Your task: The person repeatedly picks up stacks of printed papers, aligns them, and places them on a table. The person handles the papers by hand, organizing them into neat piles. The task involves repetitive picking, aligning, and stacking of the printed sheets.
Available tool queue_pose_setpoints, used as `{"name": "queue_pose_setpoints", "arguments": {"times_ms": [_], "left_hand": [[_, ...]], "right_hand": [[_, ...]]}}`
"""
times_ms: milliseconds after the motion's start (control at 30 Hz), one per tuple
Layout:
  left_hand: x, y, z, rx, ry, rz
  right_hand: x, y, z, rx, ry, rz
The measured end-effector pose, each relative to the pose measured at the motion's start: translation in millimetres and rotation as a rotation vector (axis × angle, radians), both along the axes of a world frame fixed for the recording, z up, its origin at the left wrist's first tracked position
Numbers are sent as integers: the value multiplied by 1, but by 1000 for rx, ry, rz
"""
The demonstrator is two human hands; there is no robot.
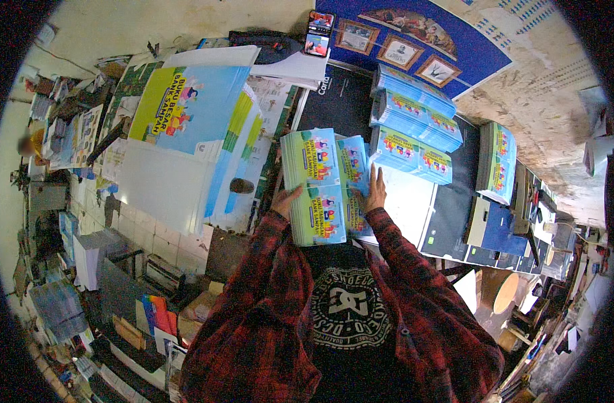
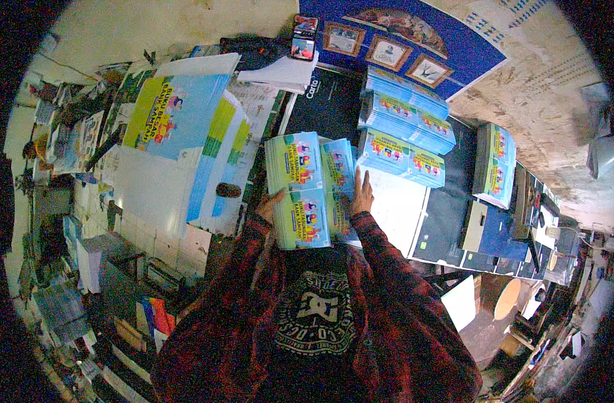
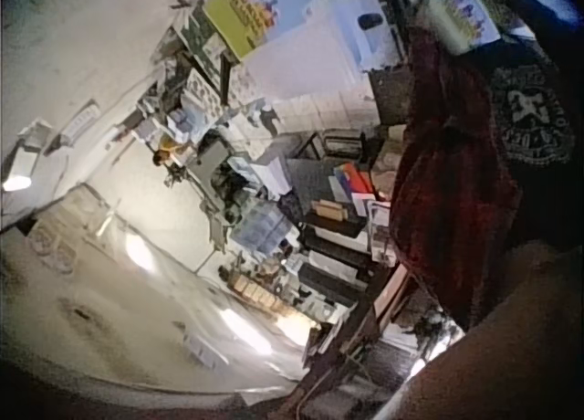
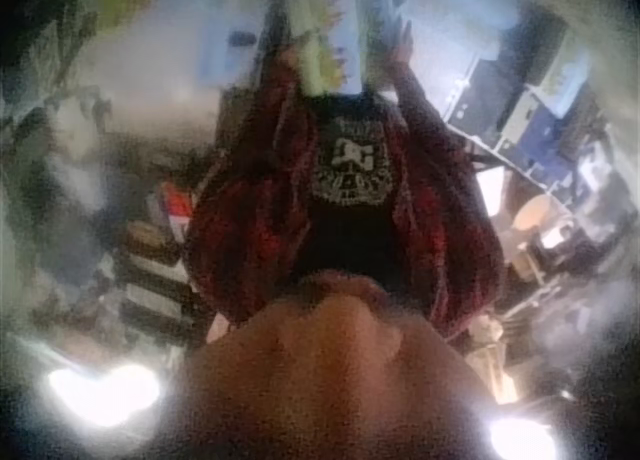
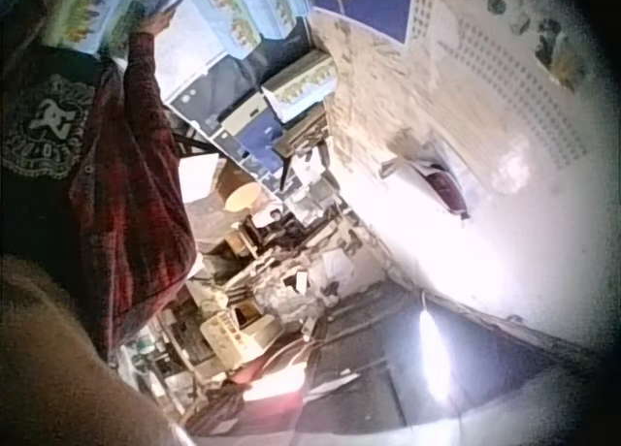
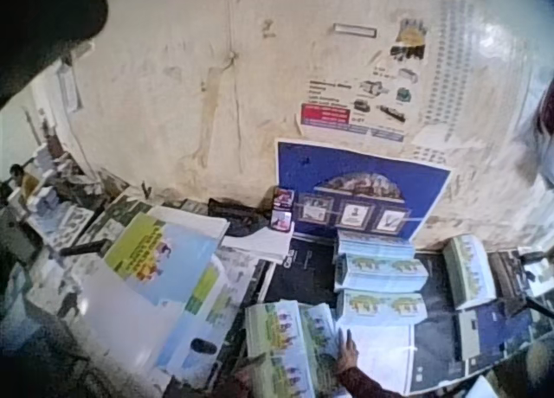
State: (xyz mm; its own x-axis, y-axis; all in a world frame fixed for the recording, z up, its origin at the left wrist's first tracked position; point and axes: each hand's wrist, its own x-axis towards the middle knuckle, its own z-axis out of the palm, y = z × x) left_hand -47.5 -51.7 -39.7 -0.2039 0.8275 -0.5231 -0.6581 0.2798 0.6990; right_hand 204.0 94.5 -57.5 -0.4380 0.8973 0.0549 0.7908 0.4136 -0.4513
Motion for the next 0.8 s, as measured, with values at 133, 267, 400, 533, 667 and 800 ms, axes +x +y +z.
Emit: {"name": "queue_pose_setpoints", "arguments": {"times_ms": [133,267,400,533,667,800], "left_hand": [[16,13,-22,-94,-207,-71],[41,31,-41,-82,-24,-109],[42,28,-102,-18,2,-40],[51,42,-68,12,-12,-68],[40,35,-72,-8,47,-116],[25,24,-76,21,-125,-72]], "right_hand": [[-2,-5,-22,-140,110,48],[9,25,-31,-847,617,-74],[-28,4,39,-614,536,122],[-14,8,33,-674,570,74],[-19,8,47,-687,574,121],[-15,11,46,-738,619,89]]}}
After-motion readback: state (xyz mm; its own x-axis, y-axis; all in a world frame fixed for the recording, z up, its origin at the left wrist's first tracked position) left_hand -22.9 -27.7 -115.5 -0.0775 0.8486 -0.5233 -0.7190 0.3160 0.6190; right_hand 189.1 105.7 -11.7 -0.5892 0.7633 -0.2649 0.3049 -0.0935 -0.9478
